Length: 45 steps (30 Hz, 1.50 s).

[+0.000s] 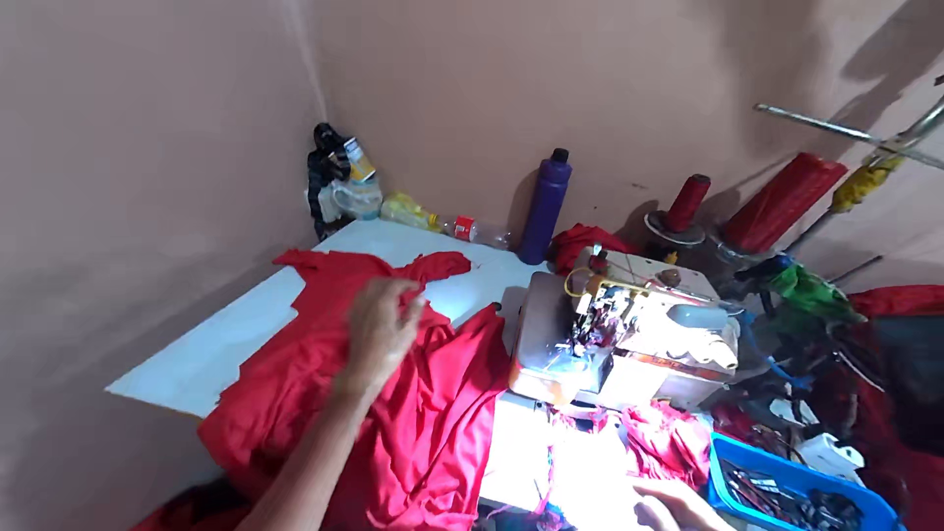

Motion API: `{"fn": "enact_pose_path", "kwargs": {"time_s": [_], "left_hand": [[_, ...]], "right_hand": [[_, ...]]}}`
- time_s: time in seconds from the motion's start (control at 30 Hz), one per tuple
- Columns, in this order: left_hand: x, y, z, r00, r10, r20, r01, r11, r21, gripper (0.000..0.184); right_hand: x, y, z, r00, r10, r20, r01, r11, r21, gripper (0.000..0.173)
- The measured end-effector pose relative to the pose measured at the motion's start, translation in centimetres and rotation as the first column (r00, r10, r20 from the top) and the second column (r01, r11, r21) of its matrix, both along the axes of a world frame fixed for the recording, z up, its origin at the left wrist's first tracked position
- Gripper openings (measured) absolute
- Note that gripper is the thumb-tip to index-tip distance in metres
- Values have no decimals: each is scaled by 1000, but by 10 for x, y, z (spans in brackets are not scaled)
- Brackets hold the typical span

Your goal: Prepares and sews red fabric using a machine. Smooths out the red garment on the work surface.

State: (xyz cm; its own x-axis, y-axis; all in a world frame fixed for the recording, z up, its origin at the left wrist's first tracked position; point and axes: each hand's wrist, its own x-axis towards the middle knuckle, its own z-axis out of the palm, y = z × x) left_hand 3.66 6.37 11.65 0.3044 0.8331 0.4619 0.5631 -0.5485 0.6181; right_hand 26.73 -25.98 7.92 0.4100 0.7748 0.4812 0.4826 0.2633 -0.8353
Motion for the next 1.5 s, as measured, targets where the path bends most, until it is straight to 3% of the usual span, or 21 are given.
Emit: {"fn": "enact_pose_path", "kwargs": {"time_s": [0.07, 0.13, 0.23, 0.33, 0.43, 0.53, 0.7, 0.83, 0.93, 1.0, 1.07, 1.13, 1.2, 1.3, 1.4, 1.5], "left_hand": [[58, -7, 41, 963, -245, 114, 244, 970, 16, 32], [115, -9, 72, 845, -467, 259, 506, 856, -107, 41], [183, -6, 90, 719, -631, 292, 693, 683, -231, 49], [206, -2, 81, 721, -641, 265, 693, 669, -268, 45], [204, -8, 73, 681, -583, 444, 722, 637, -271, 30], [196, -4, 76, 662, -531, 529, 743, 556, -372, 28], [199, -15, 72, 609, -497, 619, 760, 589, -276, 21], [196, -25, 70, 599, -495, 629, 750, 623, -223, 21], [189, -23, 70, 644, -500, 579, 728, 633, -263, 29], [180, -21, 64, 717, -480, 506, 662, 695, -279, 39], [167, -18, 51, 809, -424, 406, 537, 814, -220, 45], [162, -19, 25, 883, -358, 303, 397, 915, -77, 35], [164, -28, 0, 920, -357, 161, 361, 932, 1, 19], [164, -41, -14, 914, -389, -111, 377, 919, -117, 26], [156, -51, -18, 936, -320, -148, 322, 947, -11, 18], [141, -59, -30, 977, -191, -93, 206, 960, 189, 12]], "right_hand": [[-4, 44, -12, 990, -90, 107, 85, 995, 48, 15], [-8, 78, -20, 945, -211, 250, 181, 974, 137, 18], [-8, 115, -25, 879, -355, 320, 311, 933, 181, 31], [-4, 134, -25, 815, -435, 383, 413, 900, 142, 42], [-3, 142, -30, 781, -471, 409, 458, 878, 137, 44], [0, 145, -37, 781, -465, 417, 470, 877, 99, 47], [-3, 149, -34, 733, -482, 479, 496, 862, 108, 47], [-35, 155, -36, 775, -380, 506, 385, 918, 99, 48], [-49, 134, -34, 887, -256, 384, 254, 965, 56, 38], [-42, 103, -23, 910, -325, 257, 304, 945, 119, 25], [-5, 71, -6, 876, -438, 203, 409, 897, 169, 19], [54, 41, 7, 842, -509, 181, 493, 861, 128, 23], [110, 20, 18, 817, -550, 176, 567, 821, -67, 33], [163, 18, 25, 849, -505, 158, 516, 722, -461, 45], [187, 42, 14, 869, -488, 83, 449, 708, -544, 35], [195, 64, 9, 861, -508, 31, 451, 733, -509, 28]]}}
